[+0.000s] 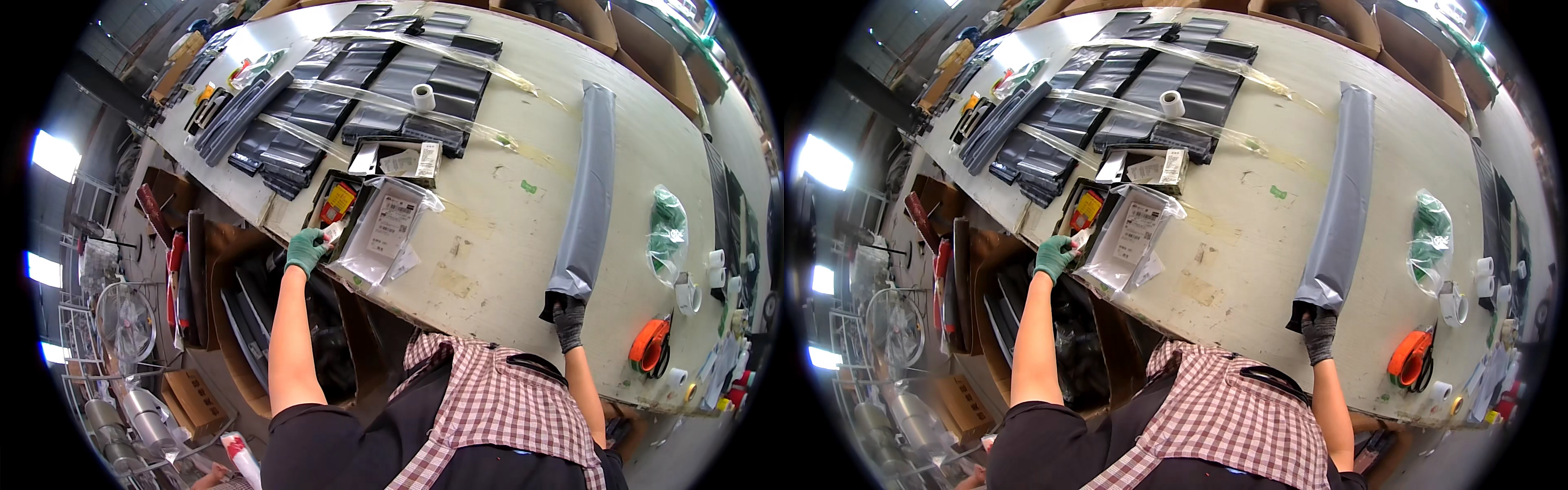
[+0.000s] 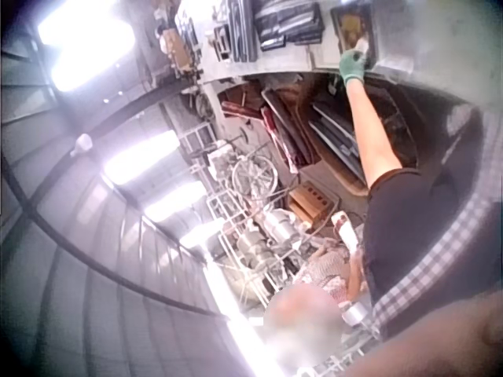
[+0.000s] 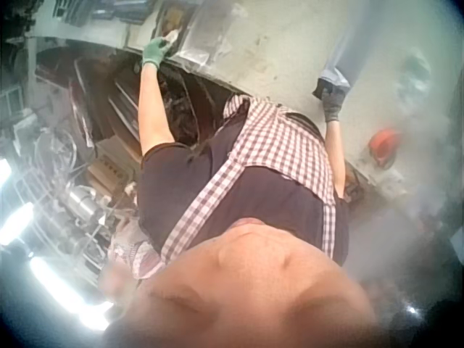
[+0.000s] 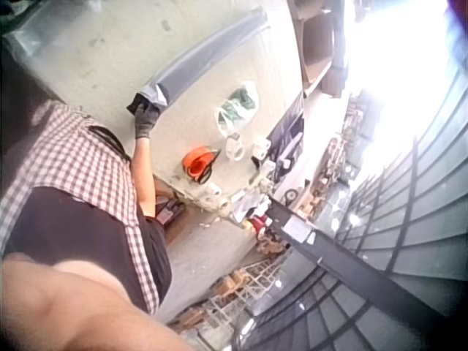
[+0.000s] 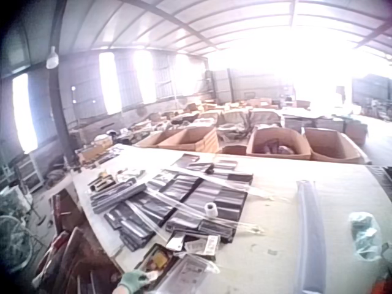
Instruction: The person takes rolled items from a large box, places them into plastic sleeves, seals the sleeves with tape, and applies shipping labels.
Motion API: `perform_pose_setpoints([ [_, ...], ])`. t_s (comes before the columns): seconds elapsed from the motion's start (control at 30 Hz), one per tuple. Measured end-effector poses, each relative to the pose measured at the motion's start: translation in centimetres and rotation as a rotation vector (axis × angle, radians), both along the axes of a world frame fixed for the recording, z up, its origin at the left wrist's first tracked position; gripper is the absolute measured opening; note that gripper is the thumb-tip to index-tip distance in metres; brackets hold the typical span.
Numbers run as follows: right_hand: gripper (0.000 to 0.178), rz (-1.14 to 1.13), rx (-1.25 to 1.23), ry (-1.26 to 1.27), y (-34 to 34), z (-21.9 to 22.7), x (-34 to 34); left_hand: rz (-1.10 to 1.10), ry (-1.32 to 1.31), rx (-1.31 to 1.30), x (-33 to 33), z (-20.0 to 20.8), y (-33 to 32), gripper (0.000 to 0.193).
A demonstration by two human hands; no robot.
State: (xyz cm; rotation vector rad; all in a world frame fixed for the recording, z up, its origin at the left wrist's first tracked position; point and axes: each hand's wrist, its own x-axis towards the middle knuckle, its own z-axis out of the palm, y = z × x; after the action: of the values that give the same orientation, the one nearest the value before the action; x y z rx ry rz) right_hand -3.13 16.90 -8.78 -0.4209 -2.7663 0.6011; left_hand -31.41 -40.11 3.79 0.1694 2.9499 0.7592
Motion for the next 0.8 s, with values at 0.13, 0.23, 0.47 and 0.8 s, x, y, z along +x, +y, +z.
perform_pose_setpoints([
  [0.13,0.039,-0.012,0.004,-0.046,0.1,0.0,0.1,-0.048,0.052,0.047,0.0,-0.3,-0.7,0.023],
  [0.23,0.039,0.019,-0.015,0.023,0.0,0.2,-0.4,-0.016,-0.016,0.125,0.1,-0.6,-1.2,0.021],
  [0.47,0.037,0.036,-0.053,0.030,-0.5,0.6,-0.2,-0.047,-0.036,-0.018,-0.3,0.3,-1.0,0.019],
  [0.8,0.031,0.165,-0.505,-0.190,-2.8,9.8,-0.5,-0.258,0.592,0.132,2.3,5.1,12.6,0.015],
])
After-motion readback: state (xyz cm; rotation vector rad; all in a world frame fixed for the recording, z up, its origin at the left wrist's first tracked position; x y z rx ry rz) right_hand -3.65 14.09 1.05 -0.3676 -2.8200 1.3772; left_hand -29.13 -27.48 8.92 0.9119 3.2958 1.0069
